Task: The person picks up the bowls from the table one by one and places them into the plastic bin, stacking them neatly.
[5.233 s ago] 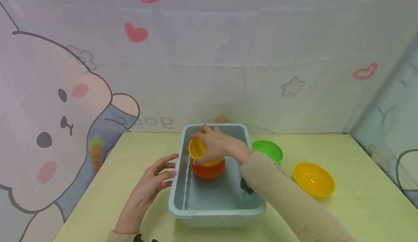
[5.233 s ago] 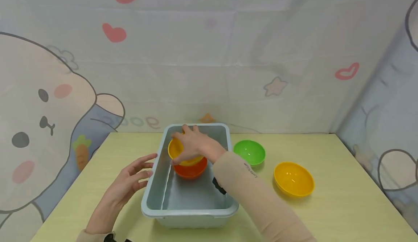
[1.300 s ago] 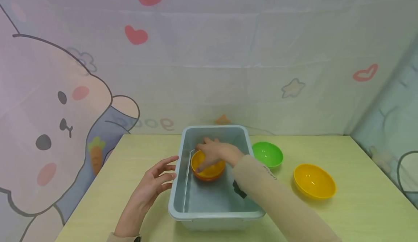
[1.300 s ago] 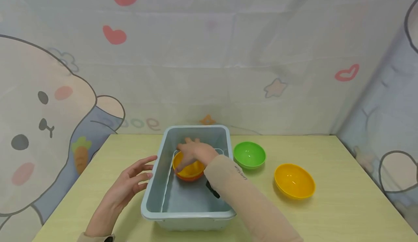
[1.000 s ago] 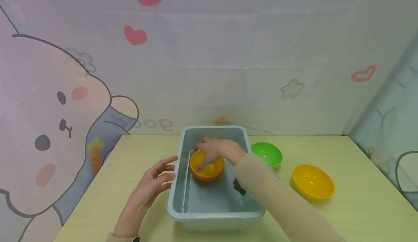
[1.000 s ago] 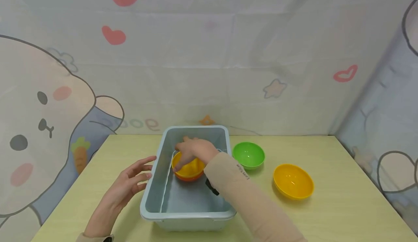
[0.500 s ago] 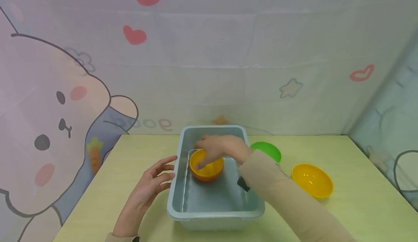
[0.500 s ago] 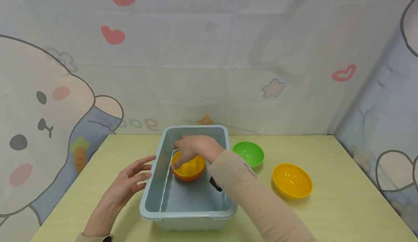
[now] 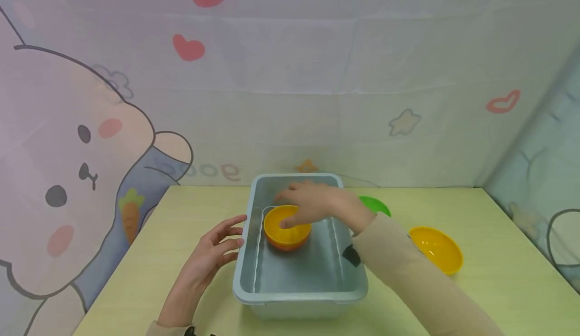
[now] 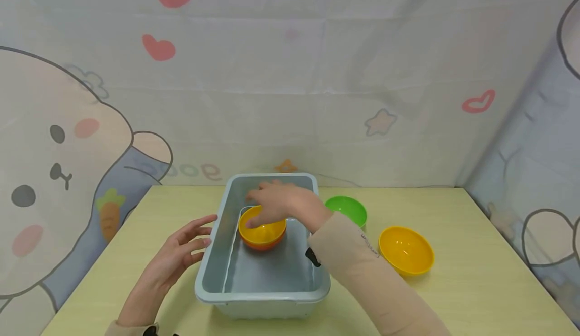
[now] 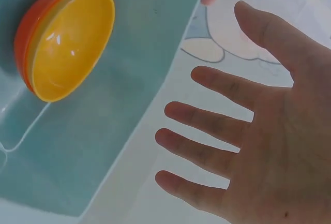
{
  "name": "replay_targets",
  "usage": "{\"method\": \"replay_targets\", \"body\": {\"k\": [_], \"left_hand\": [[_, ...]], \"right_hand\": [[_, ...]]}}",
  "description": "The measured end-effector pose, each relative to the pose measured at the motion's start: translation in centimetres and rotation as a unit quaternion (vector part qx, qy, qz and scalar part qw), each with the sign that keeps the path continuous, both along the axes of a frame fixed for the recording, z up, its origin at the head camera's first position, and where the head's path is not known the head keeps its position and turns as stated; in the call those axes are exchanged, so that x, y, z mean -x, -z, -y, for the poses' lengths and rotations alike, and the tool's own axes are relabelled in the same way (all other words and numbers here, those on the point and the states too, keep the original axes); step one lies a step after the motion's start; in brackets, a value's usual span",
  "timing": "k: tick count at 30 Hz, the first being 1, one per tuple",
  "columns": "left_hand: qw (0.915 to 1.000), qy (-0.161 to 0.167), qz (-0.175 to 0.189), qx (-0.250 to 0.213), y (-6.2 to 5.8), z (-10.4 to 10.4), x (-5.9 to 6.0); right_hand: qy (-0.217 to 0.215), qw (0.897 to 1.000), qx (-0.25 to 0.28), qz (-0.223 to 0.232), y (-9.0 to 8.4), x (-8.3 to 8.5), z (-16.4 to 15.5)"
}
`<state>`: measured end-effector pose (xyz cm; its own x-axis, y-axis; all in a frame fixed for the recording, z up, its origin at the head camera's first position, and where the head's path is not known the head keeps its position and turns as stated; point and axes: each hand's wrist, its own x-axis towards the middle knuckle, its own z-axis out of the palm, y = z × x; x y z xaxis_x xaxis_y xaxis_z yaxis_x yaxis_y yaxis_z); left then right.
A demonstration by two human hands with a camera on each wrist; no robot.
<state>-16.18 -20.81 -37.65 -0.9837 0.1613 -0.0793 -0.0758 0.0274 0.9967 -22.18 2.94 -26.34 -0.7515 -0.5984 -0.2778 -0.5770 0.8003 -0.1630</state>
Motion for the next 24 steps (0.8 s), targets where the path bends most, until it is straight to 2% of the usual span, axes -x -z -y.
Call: {"method": "replay_targets", "body": {"k": [14,24], "left_hand": [[1.0000,0.000,-0.001,0.000,0.1,0.1,-0.1],[1.0000,-0.002,0.001,-0.002,0.2,0.0,0.1]], "right_hand": [[-0.021,0.996,0.027,-0.084,-0.2,-1.7,-1.8],[-0.046,0.987,0.082,-0.129,0.1,-2.4,-3.7]]}}
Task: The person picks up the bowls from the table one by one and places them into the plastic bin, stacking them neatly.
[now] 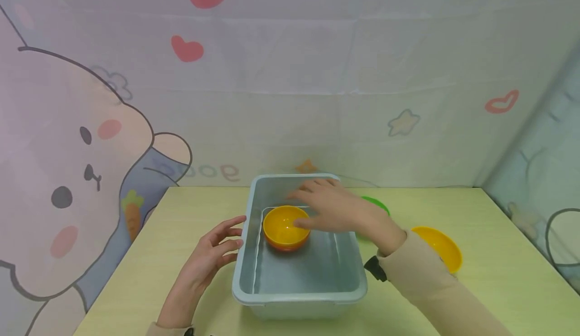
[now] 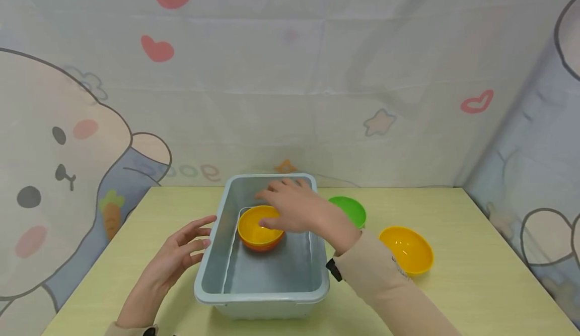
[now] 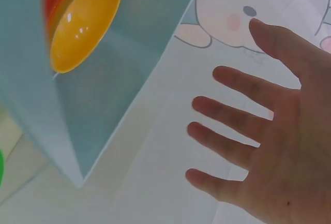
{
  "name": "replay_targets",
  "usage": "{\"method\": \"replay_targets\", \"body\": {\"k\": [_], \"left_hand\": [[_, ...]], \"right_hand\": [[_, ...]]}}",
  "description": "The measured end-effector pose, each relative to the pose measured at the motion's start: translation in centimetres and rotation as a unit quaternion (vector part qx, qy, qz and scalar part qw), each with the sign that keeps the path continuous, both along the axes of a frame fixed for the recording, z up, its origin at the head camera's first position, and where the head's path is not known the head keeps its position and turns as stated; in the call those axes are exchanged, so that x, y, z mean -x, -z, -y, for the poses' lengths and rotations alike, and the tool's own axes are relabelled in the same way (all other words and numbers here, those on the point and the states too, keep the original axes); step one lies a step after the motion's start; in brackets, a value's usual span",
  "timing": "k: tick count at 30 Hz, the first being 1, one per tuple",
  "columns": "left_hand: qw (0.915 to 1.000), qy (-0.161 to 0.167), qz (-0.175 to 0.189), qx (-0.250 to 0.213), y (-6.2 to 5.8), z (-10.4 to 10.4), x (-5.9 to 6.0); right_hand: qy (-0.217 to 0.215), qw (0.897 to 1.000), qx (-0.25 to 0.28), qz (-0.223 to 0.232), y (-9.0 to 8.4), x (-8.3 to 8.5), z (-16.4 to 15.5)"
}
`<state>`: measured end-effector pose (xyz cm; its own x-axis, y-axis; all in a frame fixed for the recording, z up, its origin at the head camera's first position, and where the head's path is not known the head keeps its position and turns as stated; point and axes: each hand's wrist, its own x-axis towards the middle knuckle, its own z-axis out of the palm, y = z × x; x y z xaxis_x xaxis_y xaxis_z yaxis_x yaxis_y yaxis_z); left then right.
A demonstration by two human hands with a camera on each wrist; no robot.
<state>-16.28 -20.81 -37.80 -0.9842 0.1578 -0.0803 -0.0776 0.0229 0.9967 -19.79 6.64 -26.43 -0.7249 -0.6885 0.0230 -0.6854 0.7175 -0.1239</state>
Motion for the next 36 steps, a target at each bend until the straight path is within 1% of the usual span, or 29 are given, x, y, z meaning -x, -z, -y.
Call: {"method": "replay_targets", "body": {"k": [6,12,18,27,36], "left_hand": [[1.0000,-0.001,0.003,-0.001,-0.1,0.0,-0.1],[1.0000,-0.002,0.002,0.001,-0.1,0.0,-0.1],[1.0000,-0.001,0.001,0.001,-0.2,0.0,-0.1],[1.0000,-0.002,0.005,0.000,-0.2,-0.1,-0.1],[1.0000,0.001,0.002,0.000,-0.1,-0.2,0.1]], "right_hand": [[-0.015,0.998,0.051,-0.039,0.5,-0.1,-1.6],[-0.017,0.993,0.082,-0.081,1.2,-0.3,-2.9],[-0.021,0.989,0.108,-0.099,1.9,-0.7,-3.8],[-0.009,0.982,0.161,-0.100,3.2,-0.8,-5.2],[0.002,0.974,0.188,-0.128,4.4,-1.1,-6.3]]}}
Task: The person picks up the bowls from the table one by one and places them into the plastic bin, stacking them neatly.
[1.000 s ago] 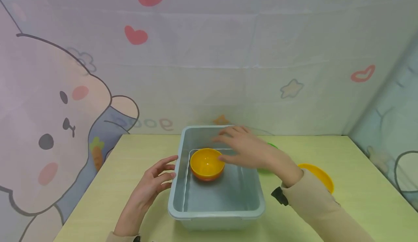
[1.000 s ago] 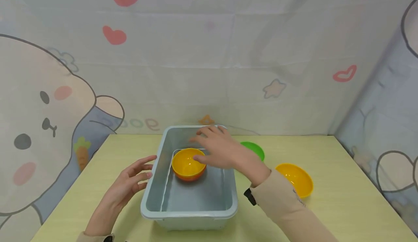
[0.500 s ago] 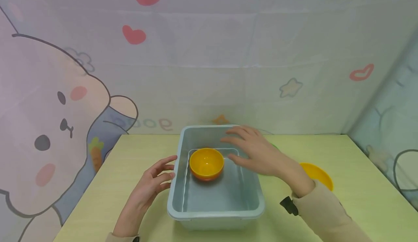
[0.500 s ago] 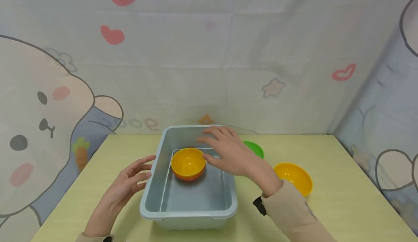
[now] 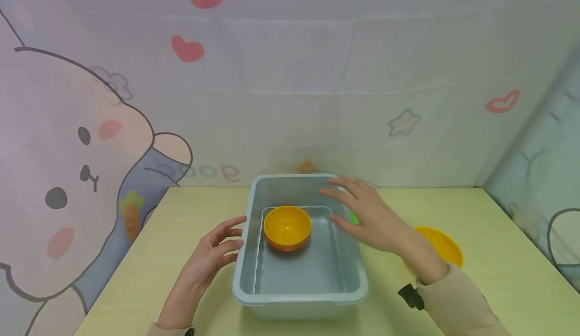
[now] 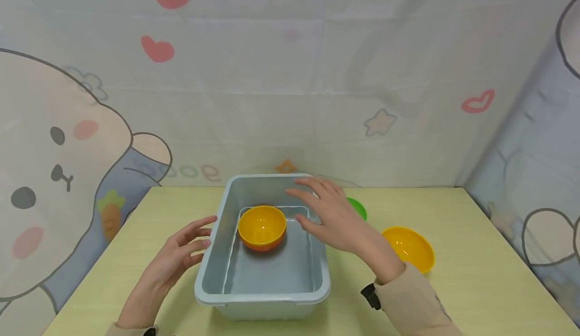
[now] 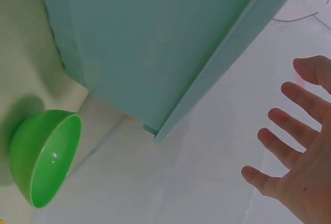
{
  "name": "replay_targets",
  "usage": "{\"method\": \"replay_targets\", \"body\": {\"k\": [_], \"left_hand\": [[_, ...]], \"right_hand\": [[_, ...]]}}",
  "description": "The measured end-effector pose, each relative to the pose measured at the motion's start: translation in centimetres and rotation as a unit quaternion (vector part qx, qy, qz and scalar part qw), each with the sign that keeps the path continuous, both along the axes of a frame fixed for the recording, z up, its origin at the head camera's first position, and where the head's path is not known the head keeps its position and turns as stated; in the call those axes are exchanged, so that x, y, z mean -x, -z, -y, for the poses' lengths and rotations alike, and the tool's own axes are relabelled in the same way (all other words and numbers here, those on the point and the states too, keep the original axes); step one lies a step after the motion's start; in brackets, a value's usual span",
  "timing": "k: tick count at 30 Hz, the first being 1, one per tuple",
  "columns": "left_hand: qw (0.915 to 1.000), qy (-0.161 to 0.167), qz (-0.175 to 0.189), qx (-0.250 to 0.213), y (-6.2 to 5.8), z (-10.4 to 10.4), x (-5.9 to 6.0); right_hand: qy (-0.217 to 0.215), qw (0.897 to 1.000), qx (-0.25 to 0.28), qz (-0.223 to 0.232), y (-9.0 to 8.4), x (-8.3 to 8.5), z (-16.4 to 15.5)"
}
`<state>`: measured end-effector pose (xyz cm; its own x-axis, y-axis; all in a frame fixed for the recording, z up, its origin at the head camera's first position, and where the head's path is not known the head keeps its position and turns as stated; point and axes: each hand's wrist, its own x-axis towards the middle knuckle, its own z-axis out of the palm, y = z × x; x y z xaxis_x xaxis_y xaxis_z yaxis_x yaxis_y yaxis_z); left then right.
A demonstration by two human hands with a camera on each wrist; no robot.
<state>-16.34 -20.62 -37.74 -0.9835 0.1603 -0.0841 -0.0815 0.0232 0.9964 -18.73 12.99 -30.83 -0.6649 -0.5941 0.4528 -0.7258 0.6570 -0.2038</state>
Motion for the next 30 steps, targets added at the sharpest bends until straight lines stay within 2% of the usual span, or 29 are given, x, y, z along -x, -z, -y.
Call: {"method": "replay_targets", "body": {"k": [11,24,30], "left_hand": [[1.0000,-0.003,0.003,-0.008,-0.1,0.0,0.0],[1.0000,-0.007,0.003,-0.004,-0.1,-0.1,0.0],[1.0000,-0.004,0.004,-0.004,0.0,-0.1,0.0]], "right_hand": [[0.021,0.999,0.024,-0.031,1.7,0.0,-1.7],[0.063,0.997,0.022,-0.042,4.1,-0.1,-4.1],[0.084,0.996,0.029,-0.031,4.9,-0.2,-5.4]]}}
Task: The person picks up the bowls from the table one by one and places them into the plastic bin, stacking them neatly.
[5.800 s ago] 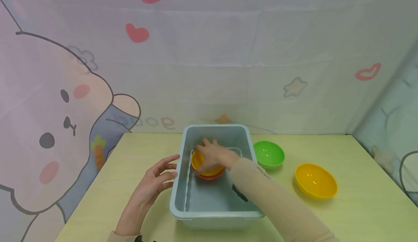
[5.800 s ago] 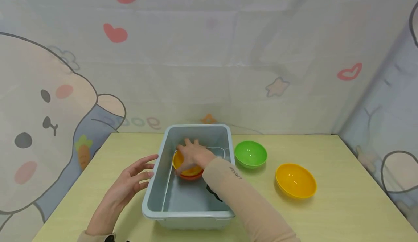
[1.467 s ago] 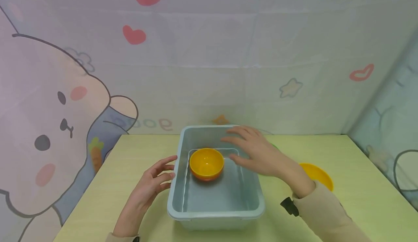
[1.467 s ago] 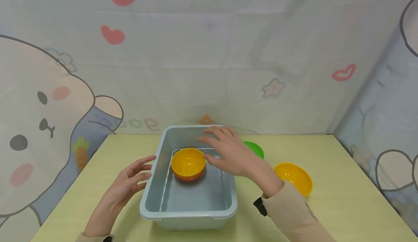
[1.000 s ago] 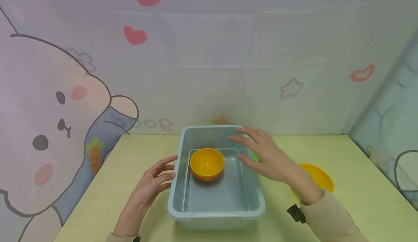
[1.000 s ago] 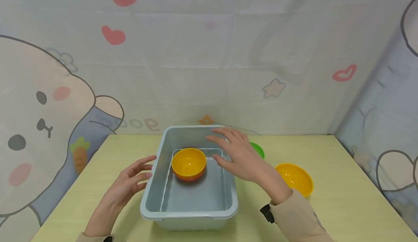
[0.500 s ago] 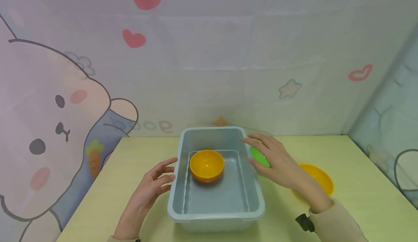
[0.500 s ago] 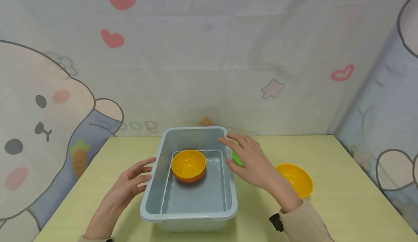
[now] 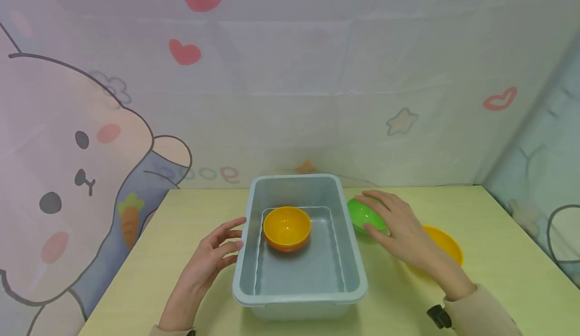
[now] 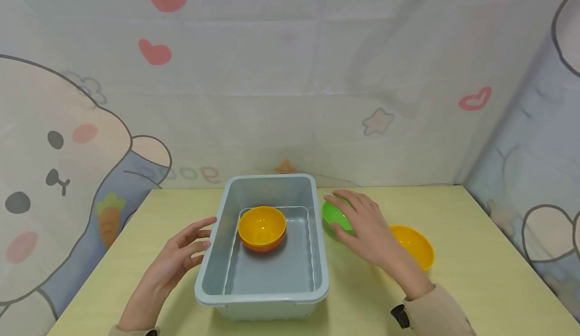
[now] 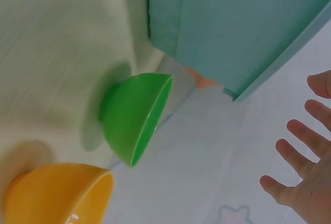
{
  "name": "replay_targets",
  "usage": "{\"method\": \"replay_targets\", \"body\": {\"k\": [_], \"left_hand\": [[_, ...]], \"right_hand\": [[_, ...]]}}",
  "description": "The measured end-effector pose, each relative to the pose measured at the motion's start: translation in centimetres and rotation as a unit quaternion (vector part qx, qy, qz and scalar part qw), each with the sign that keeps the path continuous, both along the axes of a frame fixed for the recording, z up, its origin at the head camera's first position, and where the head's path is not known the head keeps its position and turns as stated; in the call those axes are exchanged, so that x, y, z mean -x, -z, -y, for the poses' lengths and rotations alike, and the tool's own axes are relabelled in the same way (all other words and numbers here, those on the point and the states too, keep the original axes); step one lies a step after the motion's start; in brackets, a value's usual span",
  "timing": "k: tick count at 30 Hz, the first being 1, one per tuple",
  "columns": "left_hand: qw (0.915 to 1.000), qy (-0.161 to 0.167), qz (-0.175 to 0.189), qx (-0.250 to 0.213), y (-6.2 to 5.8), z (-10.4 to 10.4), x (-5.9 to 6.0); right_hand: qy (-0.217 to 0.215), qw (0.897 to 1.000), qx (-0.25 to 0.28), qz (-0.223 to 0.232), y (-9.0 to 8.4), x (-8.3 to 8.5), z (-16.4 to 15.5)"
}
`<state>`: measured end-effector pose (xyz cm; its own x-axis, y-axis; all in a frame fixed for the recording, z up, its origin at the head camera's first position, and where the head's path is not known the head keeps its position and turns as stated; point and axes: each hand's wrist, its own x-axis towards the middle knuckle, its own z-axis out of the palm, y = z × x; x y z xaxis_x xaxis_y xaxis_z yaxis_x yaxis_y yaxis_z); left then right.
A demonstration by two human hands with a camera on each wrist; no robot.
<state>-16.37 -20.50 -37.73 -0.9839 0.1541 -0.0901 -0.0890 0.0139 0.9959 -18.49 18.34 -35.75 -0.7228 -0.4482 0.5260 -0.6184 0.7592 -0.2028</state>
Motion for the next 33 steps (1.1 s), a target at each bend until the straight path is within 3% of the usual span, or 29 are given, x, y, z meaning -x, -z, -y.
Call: {"method": "replay_targets", "body": {"k": [12,22,33], "left_hand": [[1.0000,-0.003,0.001,-0.001,0.0,0.0,0.0],[1.0000,-0.007,-0.001,0.004,0.0,0.0,0.0],[1.0000,-0.004,0.002,-0.002,0.0,0.0,-0.1]], "right_hand": [[0.022,0.999,0.011,-0.029,1.3,0.2,-1.8],[0.067,0.998,0.013,0.000,2.5,-0.3,-3.1],[0.130,0.990,-0.026,0.040,3.1,-0.8,-4.7]]}}
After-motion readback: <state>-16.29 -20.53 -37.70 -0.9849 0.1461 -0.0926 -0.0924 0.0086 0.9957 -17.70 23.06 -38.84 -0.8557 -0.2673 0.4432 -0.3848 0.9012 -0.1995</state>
